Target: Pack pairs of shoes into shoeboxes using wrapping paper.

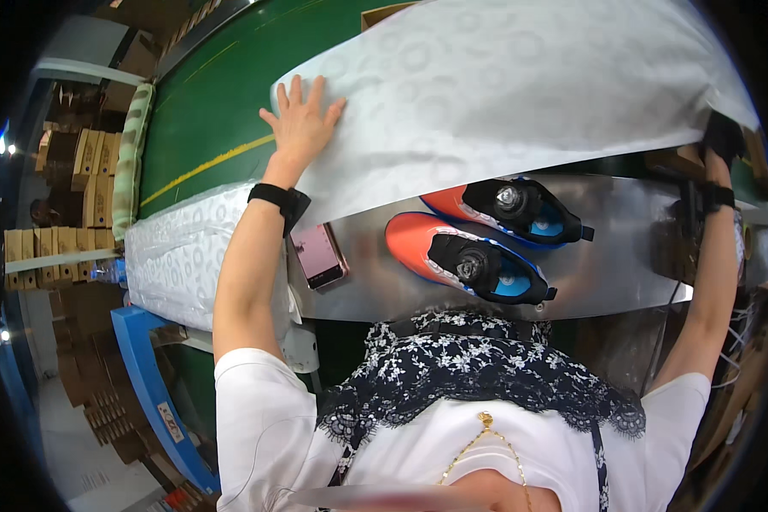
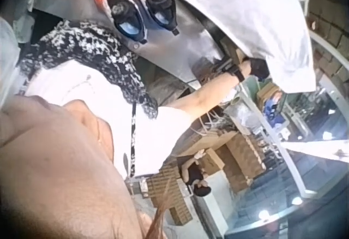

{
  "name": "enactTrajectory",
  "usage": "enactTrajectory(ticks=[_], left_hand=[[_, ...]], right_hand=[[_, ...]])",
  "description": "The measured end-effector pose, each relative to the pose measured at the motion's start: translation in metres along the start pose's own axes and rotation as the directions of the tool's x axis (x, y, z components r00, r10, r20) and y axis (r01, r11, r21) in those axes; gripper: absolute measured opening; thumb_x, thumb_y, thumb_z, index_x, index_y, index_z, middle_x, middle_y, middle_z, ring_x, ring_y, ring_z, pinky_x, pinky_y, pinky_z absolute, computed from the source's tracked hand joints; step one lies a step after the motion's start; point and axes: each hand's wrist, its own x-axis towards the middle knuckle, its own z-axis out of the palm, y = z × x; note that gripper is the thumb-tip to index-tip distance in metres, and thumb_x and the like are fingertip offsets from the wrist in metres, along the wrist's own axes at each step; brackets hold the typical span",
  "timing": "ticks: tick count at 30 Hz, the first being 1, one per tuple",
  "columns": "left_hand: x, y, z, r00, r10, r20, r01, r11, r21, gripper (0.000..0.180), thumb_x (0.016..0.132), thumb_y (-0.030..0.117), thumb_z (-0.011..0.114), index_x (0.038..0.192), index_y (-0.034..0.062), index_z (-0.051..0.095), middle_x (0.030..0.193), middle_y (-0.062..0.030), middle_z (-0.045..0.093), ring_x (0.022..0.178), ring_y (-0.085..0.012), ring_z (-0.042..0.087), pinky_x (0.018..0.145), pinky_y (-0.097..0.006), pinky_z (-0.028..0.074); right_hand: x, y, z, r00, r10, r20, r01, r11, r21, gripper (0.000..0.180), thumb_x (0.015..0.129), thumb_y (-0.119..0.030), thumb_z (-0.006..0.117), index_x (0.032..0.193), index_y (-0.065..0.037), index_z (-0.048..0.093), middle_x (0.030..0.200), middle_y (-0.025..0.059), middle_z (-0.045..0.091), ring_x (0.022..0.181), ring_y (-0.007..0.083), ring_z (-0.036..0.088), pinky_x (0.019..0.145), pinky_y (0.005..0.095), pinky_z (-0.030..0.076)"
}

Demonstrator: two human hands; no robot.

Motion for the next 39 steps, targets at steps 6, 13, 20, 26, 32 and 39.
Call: enactTrajectory(ticks=[6,13,20,26,32,39], left_hand=[[-0.007,-0.034,-0.006,0.533,-0.539,0.652,0.835,0.457,-0.305,0.090,0.071,0.061,0.054,0.125,-0.0059,0.030,0.119,-0.0216,0.043,0.106,-0.0319,0.047,0.085,-0.042,0.042],[-0.026,-0.045,-0.004,0.489,0.157,0.858,0.872,-0.118,-0.475,0.034,0.077,0.024,0.063,0.100,0.0007,0.056,0.090,-0.0108,0.061,0.078,-0.0180,0.060,0.071,-0.030,0.050],[0.002,-0.062,0.004,0.810,-0.229,0.540,0.581,0.196,-0.790,0.029,0.079,0.016,0.053,0.100,-0.0047,0.054,0.090,-0.0108,0.060,0.077,-0.0163,0.057,0.067,-0.029,0.047],[-0.010,-0.074,0.018,0.899,-0.254,0.358,0.433,0.383,-0.816,0.034,0.081,0.016,0.052,0.107,-0.0053,0.050,0.098,-0.0114,0.058,0.083,-0.0170,0.056,0.073,-0.029,0.045],[-0.024,-0.055,0.024,0.721,-0.226,0.655,0.645,-0.126,-0.753,0.042,0.082,0.025,0.056,0.111,-0.0032,0.046,0.103,-0.0135,0.056,0.088,-0.0229,0.057,0.078,-0.034,0.047],[-0.045,0.002,0.016,0.617,0.092,0.782,0.729,-0.441,-0.524,0.034,0.083,0.016,0.054,0.108,-0.0042,0.046,0.100,-0.0154,0.055,0.087,-0.0298,0.057,0.074,-0.045,0.050]], right_hand=[[-0.016,-0.033,-0.023,0.993,-0.062,-0.105,0.086,0.965,0.248,0.038,0.086,-0.024,0.045,0.117,-0.002,0.044,0.119,0.0115,0.048,0.103,0.0219,0.046,0.088,0.0296,0.036],[0.012,-0.176,-0.159,0.965,-0.048,-0.259,0.171,0.861,0.479,0.040,0.084,-0.022,0.049,0.119,-0.003,0.043,0.118,0.0108,0.048,0.098,0.0204,0.047,0.083,0.0301,0.038],[0.047,-0.099,-0.148,0.890,0.079,-0.449,0.215,0.796,0.565,0.044,0.082,-0.020,0.053,0.121,-0.004,0.042,0.117,0.0101,0.048,0.092,0.0189,0.047,0.079,0.0306,0.039],[0.083,-0.275,-0.256,0.910,-0.027,-0.414,0.103,0.981,0.163,0.055,0.075,-0.024,0.060,0.126,-0.017,0.040,0.125,0.0052,0.044,0.107,0.0208,0.048,0.078,0.0363,0.039],[0.021,-0.305,-0.214,0.771,-0.217,0.598,-0.044,0.919,0.391,0.049,0.071,-0.033,0.056,0.116,-0.015,0.047,0.122,0.0131,0.043,0.109,0.0274,0.045,0.087,0.0531,0.029],[-0.013,-0.363,-0.337,0.701,-0.713,0.020,0.163,0.187,0.969,0.005,0.064,-0.012,0.060,0.063,-0.011,0.055,0.059,0.0034,0.051,0.057,0.0237,0.052,0.051,0.0361,0.042]])
